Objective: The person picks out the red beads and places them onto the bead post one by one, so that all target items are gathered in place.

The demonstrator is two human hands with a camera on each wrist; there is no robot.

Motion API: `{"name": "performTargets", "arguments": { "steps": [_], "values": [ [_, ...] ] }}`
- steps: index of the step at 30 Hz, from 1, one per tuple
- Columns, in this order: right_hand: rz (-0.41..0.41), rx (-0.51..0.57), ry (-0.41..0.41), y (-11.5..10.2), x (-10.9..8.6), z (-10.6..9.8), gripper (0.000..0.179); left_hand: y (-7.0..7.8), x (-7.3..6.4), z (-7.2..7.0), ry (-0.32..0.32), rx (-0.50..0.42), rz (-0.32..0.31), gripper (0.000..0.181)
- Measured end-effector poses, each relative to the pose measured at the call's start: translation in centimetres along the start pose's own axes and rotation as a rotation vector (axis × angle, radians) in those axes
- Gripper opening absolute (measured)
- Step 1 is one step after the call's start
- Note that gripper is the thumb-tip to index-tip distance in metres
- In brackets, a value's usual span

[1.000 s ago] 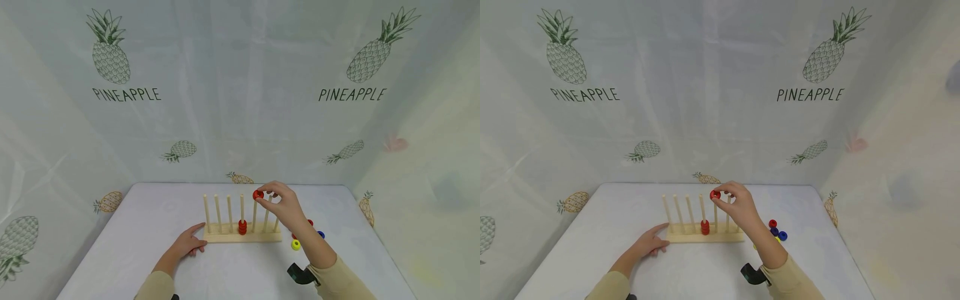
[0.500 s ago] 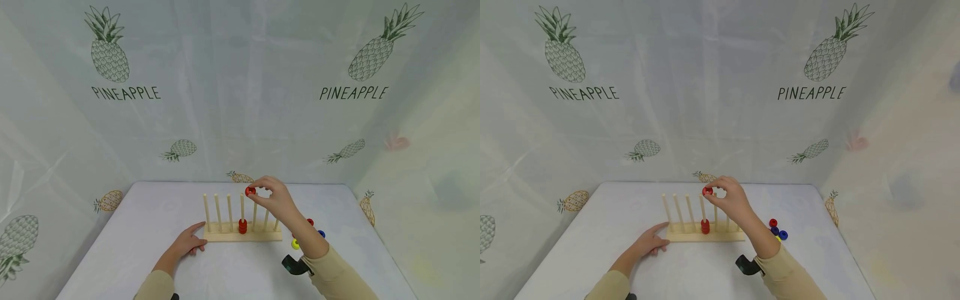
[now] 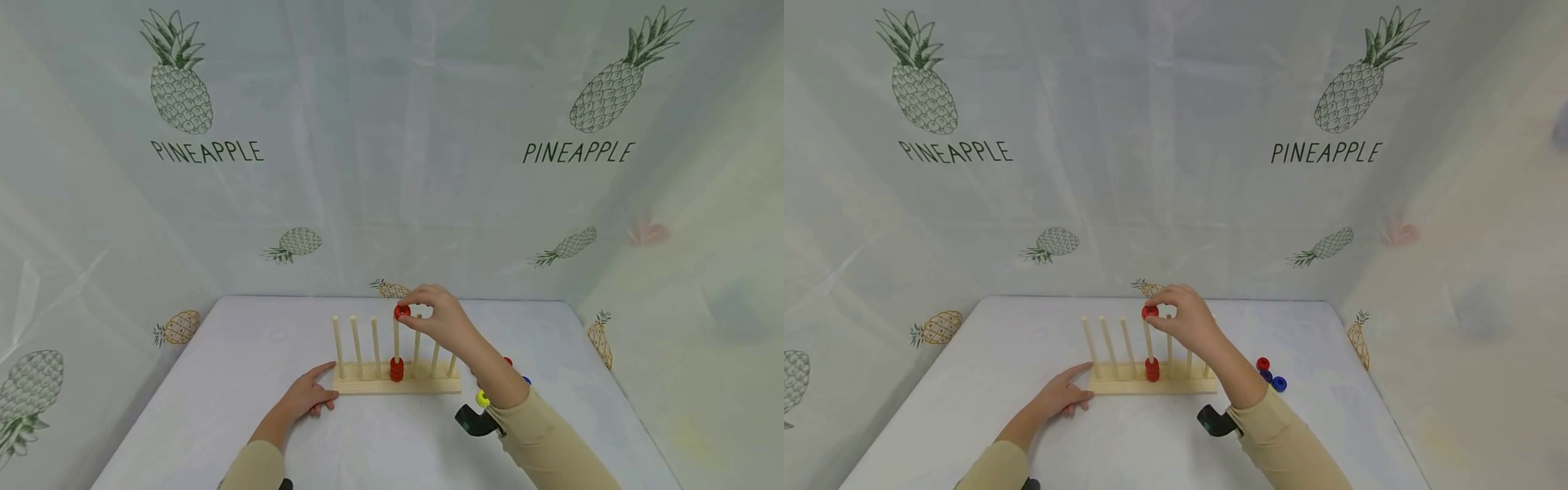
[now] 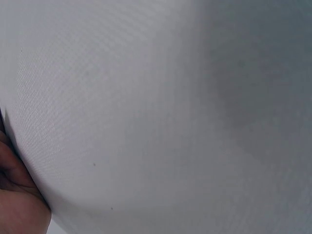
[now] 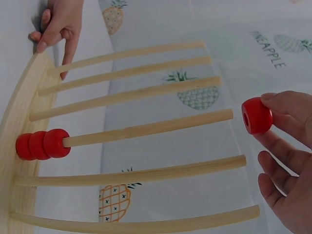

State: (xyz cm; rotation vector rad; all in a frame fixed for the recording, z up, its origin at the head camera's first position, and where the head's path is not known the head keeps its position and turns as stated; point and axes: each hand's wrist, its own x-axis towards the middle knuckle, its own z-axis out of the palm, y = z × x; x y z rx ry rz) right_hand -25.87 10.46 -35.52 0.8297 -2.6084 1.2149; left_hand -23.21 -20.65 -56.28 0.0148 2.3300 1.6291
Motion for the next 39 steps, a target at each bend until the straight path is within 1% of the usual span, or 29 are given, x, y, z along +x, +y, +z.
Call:
{"name": "performTargets", "arguments": {
  "steps": [8, 15, 24, 32, 39],
  "values": [
    [-0.009, -0.002, -0.048, 0.2, 0.4, 0.5, 0.019, -0.2, 0.0, -0.1, 0.0, -0.004, 0.008, 0.076],
    [-0.027, -0.034, -0.047, 0.2, 0.6, 0.9, 0.02, -0.3, 0.1, -0.1, -0.006, -0.008, 0.015, 0.077],
    [-0.017, -0.04, -0.066, 0.1, 0.9, 1.1, 0.02, -0.2, -0.1, -0.1, 0.005, -0.003, 0.005, 0.076],
    [0.008, -0.078, -0.112, 0.3, 1.1, 1.4, 0.019, -0.2, 0.0, -0.1, 0.005, 0.001, 0.011, 0.075],
    [-0.02, -0.099, -0.121, 0.3, 1.2, 1.4, 0.018, -0.2, 0.1, 0.0, 0.006, 0.018, 0.01, 0.076]
  ]
}}
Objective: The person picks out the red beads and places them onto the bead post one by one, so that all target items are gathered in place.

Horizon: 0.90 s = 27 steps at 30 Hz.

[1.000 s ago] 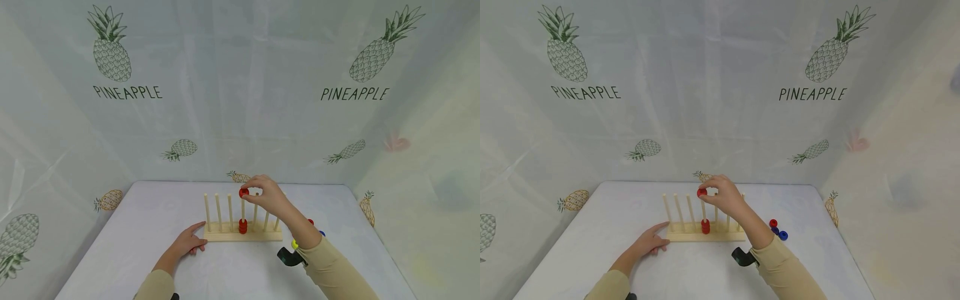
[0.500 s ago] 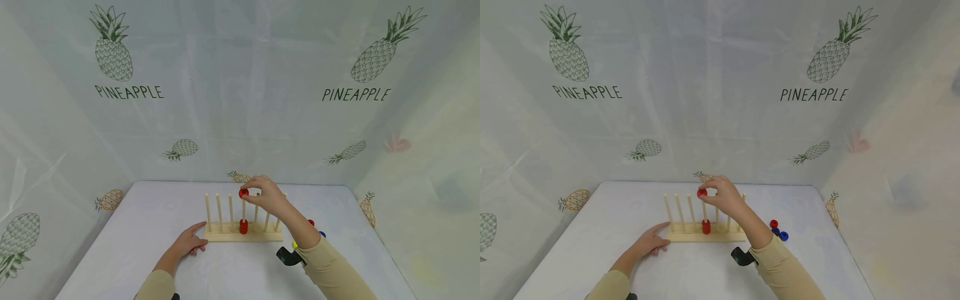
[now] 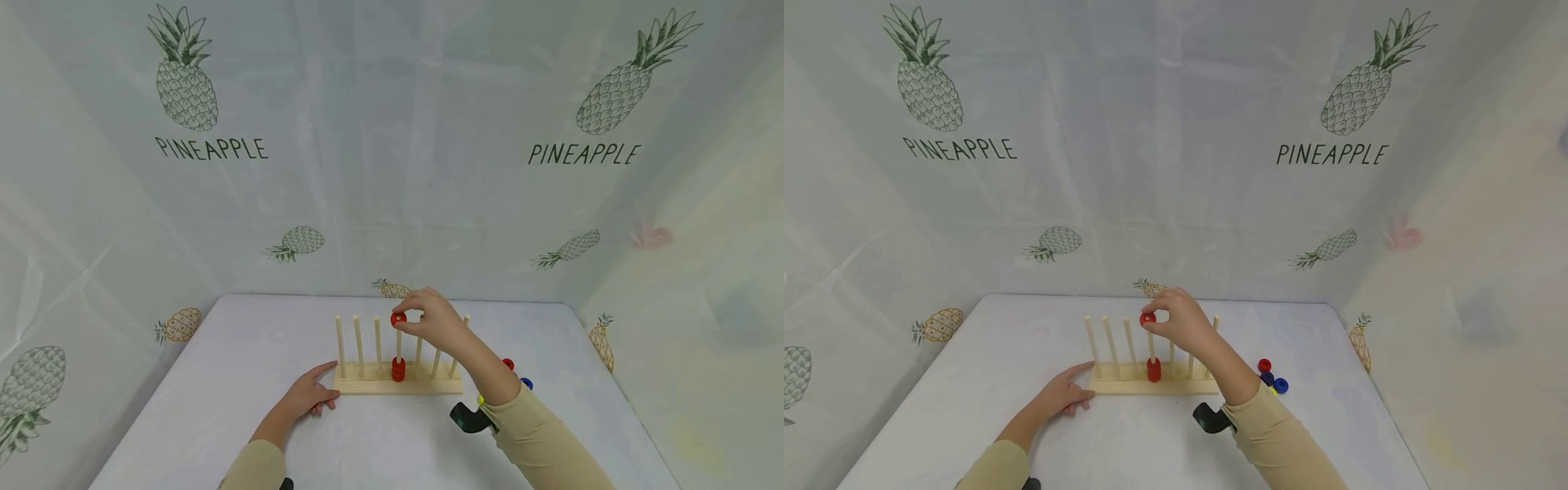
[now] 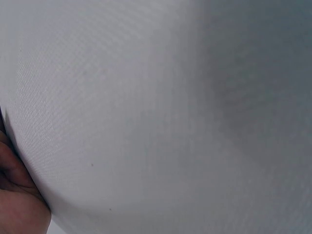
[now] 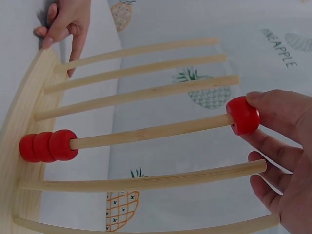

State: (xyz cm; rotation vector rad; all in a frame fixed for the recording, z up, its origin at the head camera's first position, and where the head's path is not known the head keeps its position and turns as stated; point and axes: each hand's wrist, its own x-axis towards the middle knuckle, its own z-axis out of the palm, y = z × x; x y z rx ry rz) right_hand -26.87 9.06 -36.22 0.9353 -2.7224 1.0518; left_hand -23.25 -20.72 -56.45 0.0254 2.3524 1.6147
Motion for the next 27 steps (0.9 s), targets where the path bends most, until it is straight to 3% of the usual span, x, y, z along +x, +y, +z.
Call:
{"name": "performTargets", "arguments": {
  "steps": [20, 27],
  "values": [
    [0.049, 0.011, -0.012, 0.53, 0.53, 0.35, 0.013, 0.06, -0.02, -0.08, -0.005, 0.004, 0.0, 0.076],
    [0.065, -0.057, -0.026, 0.24, 0.6, 0.55, 0.01, 0.03, -0.11, -0.15, -0.005, 0.006, 0.008, 0.076]
  ]
}}
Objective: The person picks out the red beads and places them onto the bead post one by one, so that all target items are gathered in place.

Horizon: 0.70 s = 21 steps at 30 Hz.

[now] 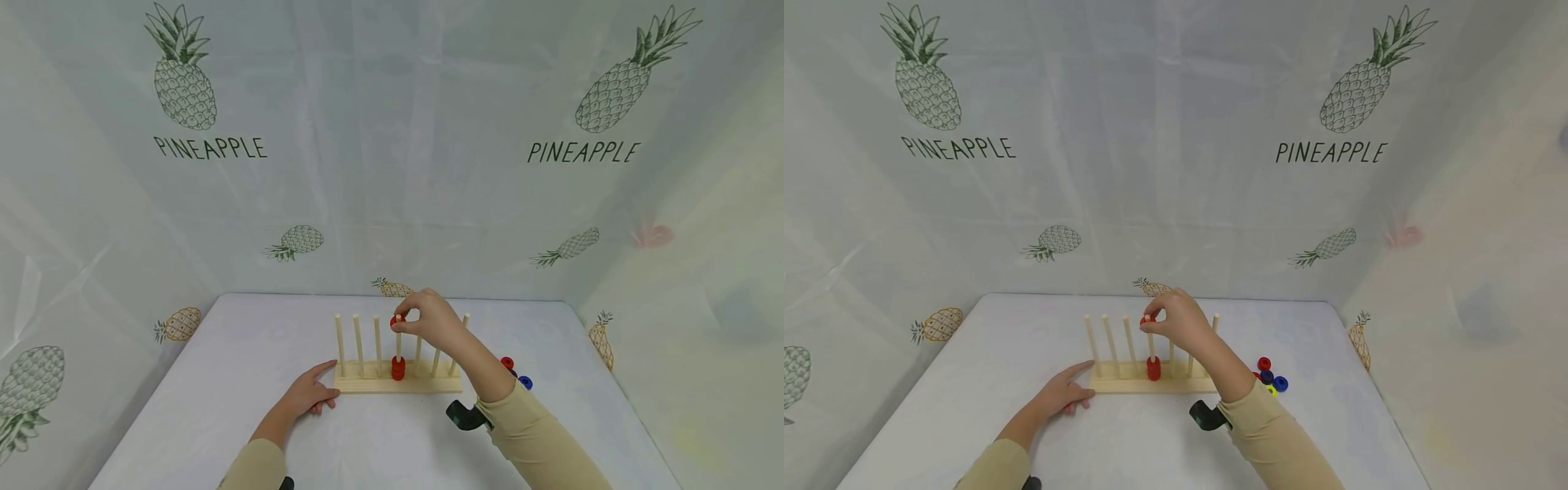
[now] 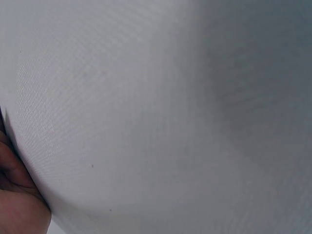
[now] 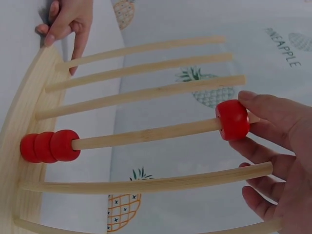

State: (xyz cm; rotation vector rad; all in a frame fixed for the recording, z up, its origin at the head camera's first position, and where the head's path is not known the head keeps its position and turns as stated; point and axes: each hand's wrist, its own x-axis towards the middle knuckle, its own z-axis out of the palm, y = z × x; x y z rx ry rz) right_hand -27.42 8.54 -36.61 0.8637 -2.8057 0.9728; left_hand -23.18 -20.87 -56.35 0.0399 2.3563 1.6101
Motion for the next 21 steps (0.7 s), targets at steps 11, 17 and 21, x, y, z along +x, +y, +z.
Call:
{"name": "performTargets", "arguments": {
  "steps": [11, 17, 21],
  "values": [
    [0.025, 0.001, -0.002, -0.3, -0.6, -1.1, 0.018, -0.3, 0.4, 0.1, -0.006, -0.018, 0.003, 0.077],
    [0.034, 0.002, 0.02, -0.3, -1.6, -2.3, 0.023, -0.6, 0.5, 0.0, -0.009, -0.045, 0.001, 0.078],
    [0.026, -0.011, 0.04, 0.1, -2.4, -3.0, 0.024, -0.5, 0.4, 0.0, -0.011, -0.038, -0.008, 0.077]
  ]
}}
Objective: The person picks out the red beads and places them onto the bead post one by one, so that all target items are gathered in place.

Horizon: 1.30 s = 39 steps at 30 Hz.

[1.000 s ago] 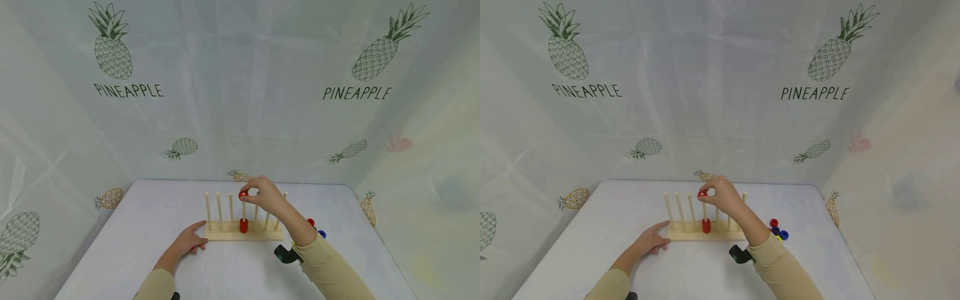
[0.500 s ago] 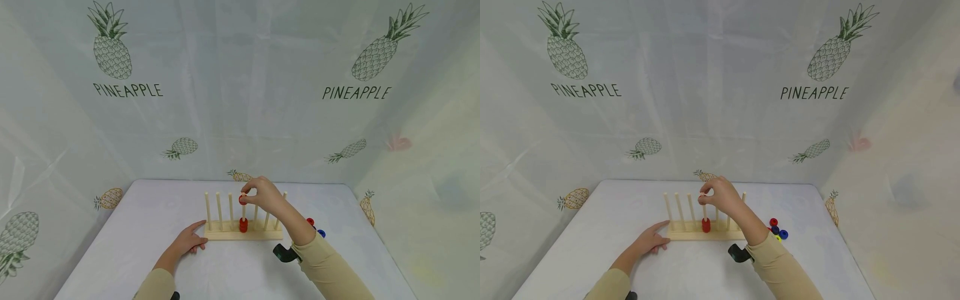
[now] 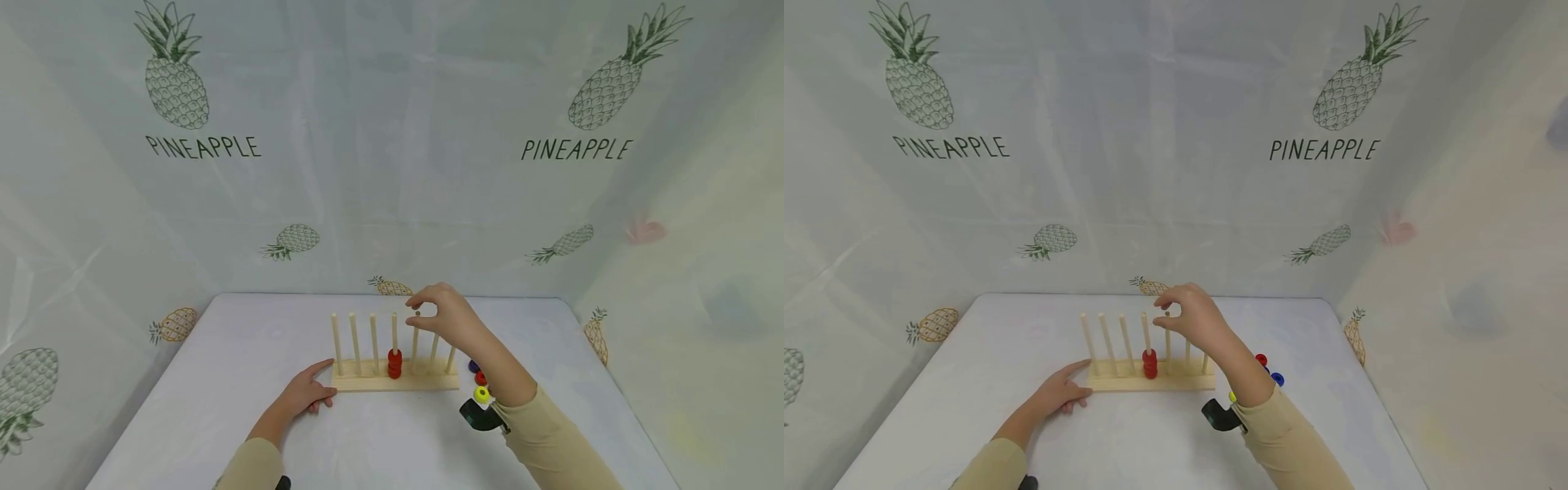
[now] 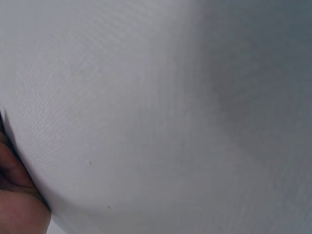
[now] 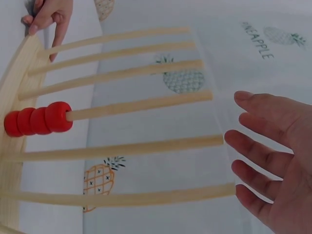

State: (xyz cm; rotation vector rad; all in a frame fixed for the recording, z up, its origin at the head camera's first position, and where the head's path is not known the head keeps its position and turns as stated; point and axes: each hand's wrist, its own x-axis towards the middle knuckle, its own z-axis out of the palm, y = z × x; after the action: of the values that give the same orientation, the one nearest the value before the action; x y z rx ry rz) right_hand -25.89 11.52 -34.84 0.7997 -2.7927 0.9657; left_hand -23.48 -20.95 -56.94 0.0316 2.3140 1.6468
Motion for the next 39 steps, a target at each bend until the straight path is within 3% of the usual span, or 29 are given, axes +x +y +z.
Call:
{"name": "performTargets", "arguments": {
  "steps": [7, 17, 39],
  "values": [
    [0.036, -0.003, 0.02, 1.0, -1.4, -1.0, 0.026, 0.2, 0.0, 0.1, 0.008, -0.001, -0.024, 0.077],
    [0.035, -0.001, 0.062, 2.3, -3.4, -2.3, 0.026, 0.0, 0.1, 0.1, 0.006, 0.019, -0.008, 0.077],
    [0.064, -0.029, 0.064, 5.2, -6.4, -2.2, 0.028, 0.2, 0.0, 0.1, 0.004, 0.009, -0.009, 0.077]
  ]
}}
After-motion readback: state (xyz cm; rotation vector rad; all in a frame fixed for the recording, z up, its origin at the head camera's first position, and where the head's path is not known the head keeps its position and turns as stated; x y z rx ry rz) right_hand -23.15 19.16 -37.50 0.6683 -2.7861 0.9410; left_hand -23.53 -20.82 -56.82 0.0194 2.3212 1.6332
